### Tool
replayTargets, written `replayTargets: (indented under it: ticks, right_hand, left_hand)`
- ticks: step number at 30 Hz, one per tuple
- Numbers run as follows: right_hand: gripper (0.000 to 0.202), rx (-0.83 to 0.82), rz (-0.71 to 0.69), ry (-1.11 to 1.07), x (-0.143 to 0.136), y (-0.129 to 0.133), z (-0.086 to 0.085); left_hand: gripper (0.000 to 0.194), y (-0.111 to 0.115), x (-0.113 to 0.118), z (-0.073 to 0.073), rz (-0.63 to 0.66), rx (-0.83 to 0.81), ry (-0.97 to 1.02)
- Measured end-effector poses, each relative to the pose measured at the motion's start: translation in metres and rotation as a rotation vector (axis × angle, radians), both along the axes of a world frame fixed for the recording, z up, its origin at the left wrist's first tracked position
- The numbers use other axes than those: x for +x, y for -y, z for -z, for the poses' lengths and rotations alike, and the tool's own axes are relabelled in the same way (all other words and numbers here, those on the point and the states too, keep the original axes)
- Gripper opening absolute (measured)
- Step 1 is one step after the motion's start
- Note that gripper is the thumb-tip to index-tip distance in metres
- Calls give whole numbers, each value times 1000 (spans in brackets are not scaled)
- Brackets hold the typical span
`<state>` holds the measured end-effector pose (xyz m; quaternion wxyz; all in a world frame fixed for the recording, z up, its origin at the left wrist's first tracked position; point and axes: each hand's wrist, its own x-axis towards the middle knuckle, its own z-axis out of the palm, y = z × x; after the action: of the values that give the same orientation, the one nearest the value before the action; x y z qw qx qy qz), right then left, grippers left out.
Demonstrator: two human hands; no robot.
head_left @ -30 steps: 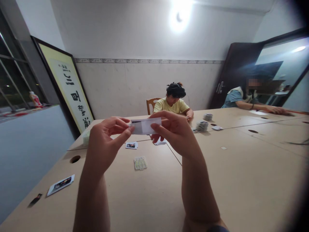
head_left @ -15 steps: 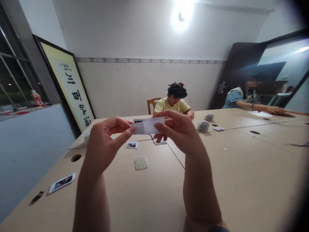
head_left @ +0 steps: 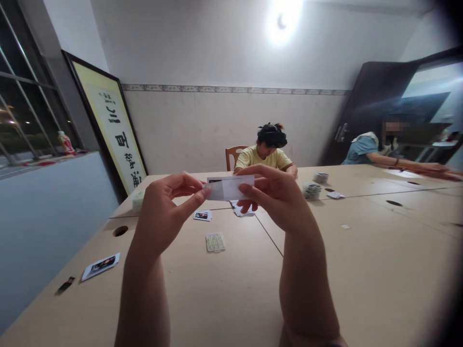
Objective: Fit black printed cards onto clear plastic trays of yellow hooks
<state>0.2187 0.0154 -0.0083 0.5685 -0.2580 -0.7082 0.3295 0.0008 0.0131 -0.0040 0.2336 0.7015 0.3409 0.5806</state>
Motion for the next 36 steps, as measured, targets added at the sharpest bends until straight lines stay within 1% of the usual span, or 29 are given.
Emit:
replayTargets:
  ticks: [6, 11, 17, 22, 27, 31, 36]
  right_hand:
    - [19, -5, 9, 16, 2, -1, 1]
    - [23, 1, 54, 39, -1, 2, 2]
    - [21, 18, 108, 31, -3, 5, 2]
    - [22, 22, 97, 107, 1, 4, 3]
    - [22, 26, 101, 134, 5, 0, 7]
    - [23, 12, 76, 128, 4, 0, 7]
    - [23, -17, 48, 118, 1, -1, 3]
  left_hand:
    - [14, 0, 0, -1, 2, 6, -10]
    - [13, 0, -1, 0, 6, 12, -2]
    - [11, 1, -1, 3, 41, 6, -5]
    - [11, 0, 1, 4, 26, 9, 4]
    - [12, -1, -1, 5, 51, -3, -20]
    - [12, -3, -6, 3, 24, -36, -77]
    - [14, -6, -14, 0, 28, -56, -123]
